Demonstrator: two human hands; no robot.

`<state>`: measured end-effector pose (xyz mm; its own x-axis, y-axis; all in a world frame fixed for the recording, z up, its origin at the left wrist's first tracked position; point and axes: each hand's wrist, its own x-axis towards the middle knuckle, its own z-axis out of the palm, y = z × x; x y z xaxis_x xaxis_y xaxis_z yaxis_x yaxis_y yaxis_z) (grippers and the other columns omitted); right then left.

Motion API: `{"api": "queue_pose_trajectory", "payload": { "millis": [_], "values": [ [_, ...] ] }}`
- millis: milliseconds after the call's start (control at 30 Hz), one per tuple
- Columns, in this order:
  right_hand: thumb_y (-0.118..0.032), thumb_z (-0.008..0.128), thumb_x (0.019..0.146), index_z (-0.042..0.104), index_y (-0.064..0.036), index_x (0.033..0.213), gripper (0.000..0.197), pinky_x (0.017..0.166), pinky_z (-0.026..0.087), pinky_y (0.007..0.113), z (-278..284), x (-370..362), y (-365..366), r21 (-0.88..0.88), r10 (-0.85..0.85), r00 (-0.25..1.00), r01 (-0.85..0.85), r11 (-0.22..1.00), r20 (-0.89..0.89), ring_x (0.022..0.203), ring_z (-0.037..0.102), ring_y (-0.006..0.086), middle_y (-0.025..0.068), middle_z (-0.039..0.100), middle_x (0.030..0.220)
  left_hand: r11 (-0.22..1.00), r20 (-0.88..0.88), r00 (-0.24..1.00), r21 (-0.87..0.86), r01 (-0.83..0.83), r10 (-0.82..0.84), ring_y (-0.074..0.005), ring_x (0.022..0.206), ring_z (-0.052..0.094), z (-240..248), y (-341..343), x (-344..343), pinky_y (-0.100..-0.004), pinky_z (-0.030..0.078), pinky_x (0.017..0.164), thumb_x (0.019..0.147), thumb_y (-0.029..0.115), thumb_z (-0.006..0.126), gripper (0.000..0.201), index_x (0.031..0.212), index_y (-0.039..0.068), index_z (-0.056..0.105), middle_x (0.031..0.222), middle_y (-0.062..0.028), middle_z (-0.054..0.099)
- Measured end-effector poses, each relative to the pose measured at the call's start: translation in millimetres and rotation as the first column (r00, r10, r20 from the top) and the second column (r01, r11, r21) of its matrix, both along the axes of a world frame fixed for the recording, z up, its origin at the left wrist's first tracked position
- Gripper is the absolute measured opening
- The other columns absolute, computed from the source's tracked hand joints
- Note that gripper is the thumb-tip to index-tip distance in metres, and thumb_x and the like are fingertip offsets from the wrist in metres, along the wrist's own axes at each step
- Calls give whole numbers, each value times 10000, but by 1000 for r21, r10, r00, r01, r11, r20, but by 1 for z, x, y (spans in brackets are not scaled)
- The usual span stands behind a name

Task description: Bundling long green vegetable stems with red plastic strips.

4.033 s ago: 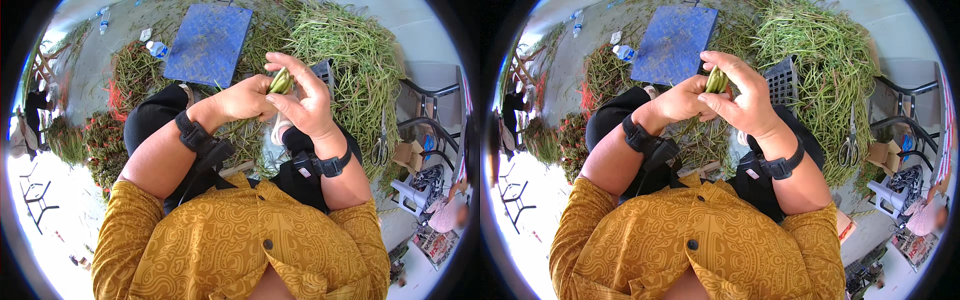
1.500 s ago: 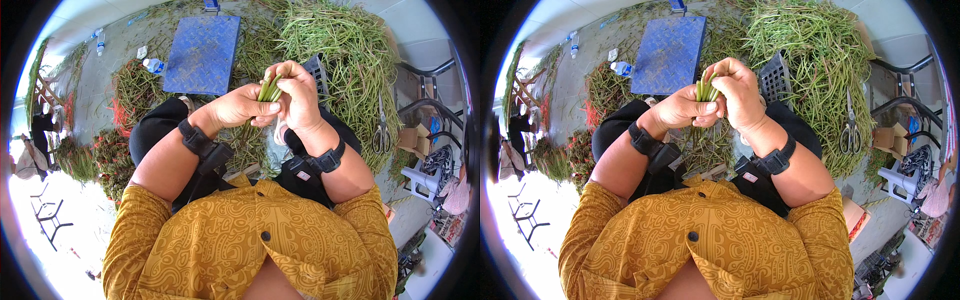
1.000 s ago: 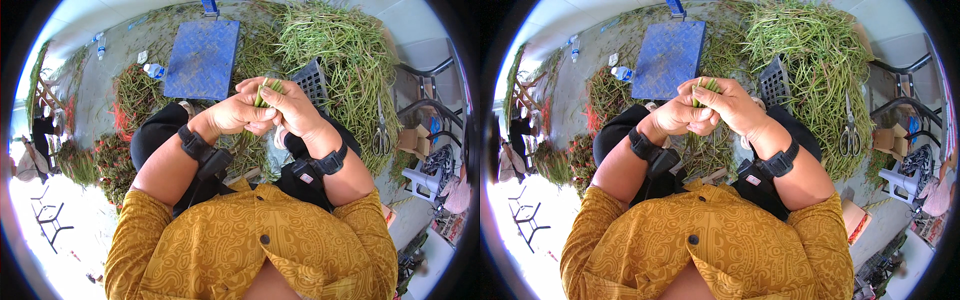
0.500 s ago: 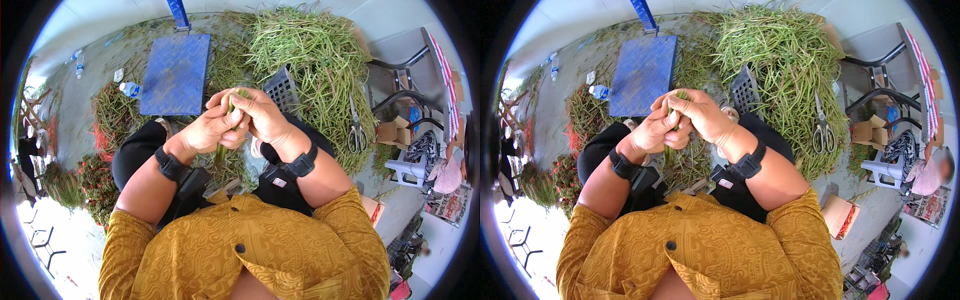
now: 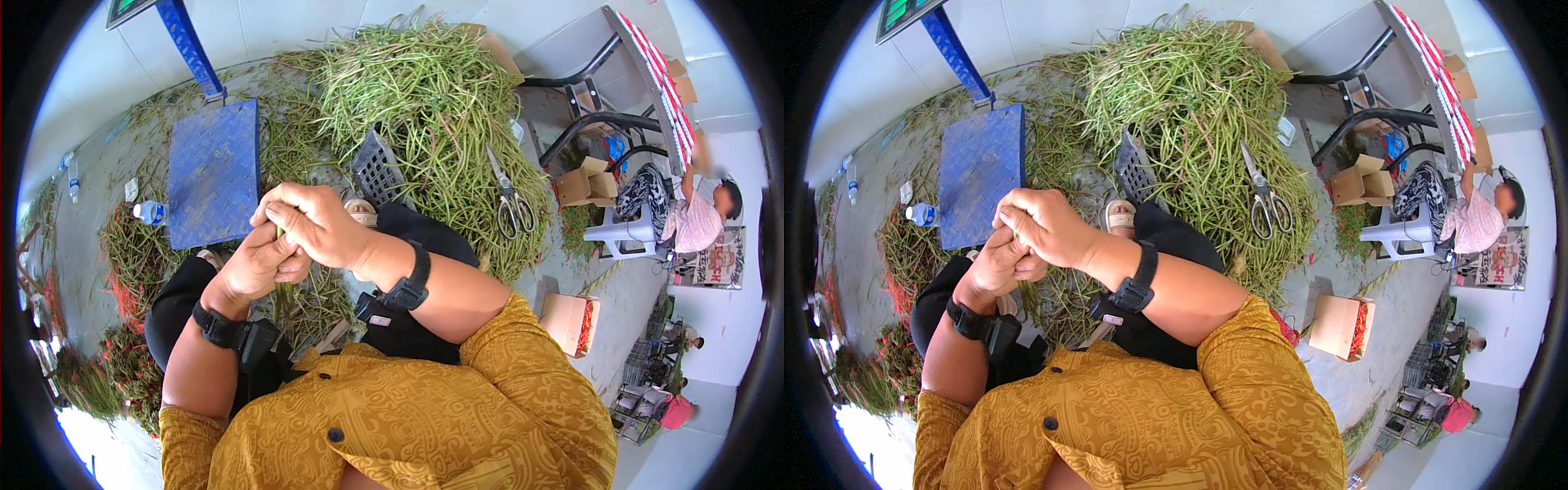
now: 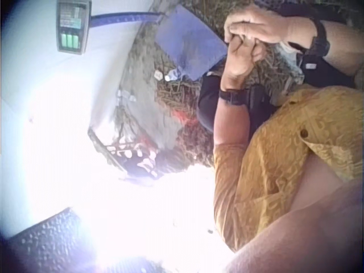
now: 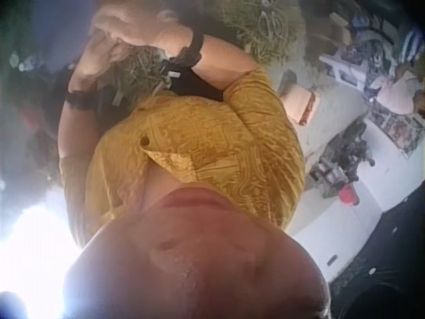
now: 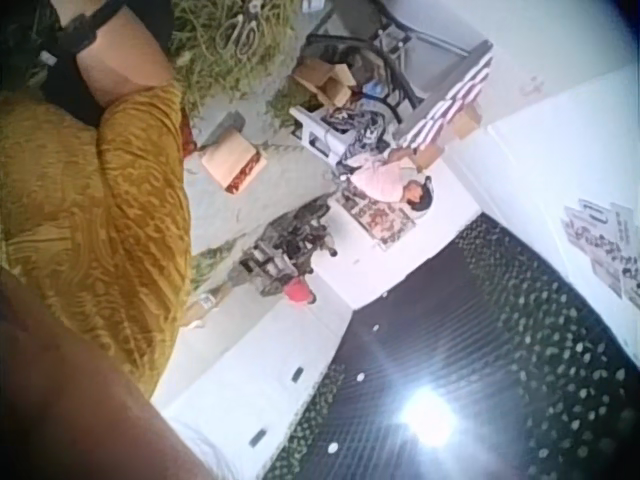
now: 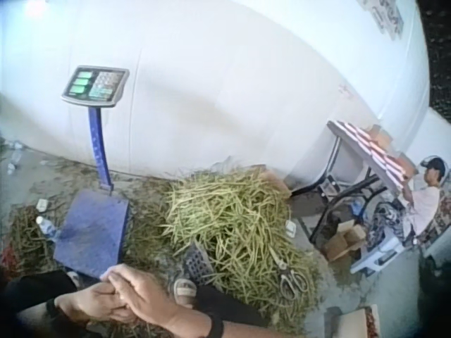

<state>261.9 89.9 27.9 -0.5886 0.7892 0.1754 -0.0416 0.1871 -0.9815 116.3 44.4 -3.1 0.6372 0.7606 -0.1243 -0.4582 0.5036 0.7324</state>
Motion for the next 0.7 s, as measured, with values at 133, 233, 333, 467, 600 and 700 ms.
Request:
{"api": "queue_pose_trajectory", "payload": {
  "millis": [133,233,333,467,600,700],
  "values": [
    [-159,448,924,585,5,889,216,685,489,283,-2,-1,1,92,-12,1000,12,996,0,761,624,172,93,643,817,998,8,1000,-57,-5,6,-76,472,275,1,-1,-1,-229,223,434,899,305,520,219,914,90,480,588,33,340],
    [-180,456,923,578,8,908,224,710,481,281,1,3,3,60,-13,1000,14,998,-7,776,609,161,91,629,818,999,-42,999,-27,-31,30,-83,485,269,5,1,4,-234,234,442,920,300,481,235,858,73,489,588,34,328],
    [-187,480,919,547,2,1016,223,751,466,275,6,7,3,39,-11,999,13,999,-54,843,574,138,81,601,902,991,-80,989,-47,-126,122,-76,477,262,15,5,11,-232,219,441,911,305,498,243,843,72,503,578,44,325],
    [-148,556,882,466,-20,1175,332,834,429,259,25,23,2,-22,-225,952,225,974,-209,964,509,101,49,541,1060,980,-23,980,19,-197,197,-66,470,260,23,8,14,-225,203,450,904,285,512,229,781,99,461,564,44,329],
    [-73,568,844,490,-10,1163,335,860,428,267,32,88,-2,55,-365,924,373,926,-117,989,524,125,60,555,1082,944,18,944,28,-329,329,-59,459,261,27,4,21,-233,216,456,892,288,536,237,793,86,461,545,51,318],
    [-84,591,791,530,-13,1103,326,839,452,322,14,158,-13,143,-622,765,605,783,167,953,559,197,94,578,1064,895,-115,888,42,-444,446,-54,436,252,33,4,25,-237,224,462,901,269,527,214,877,57,513,522,65,304]
  ]
}}
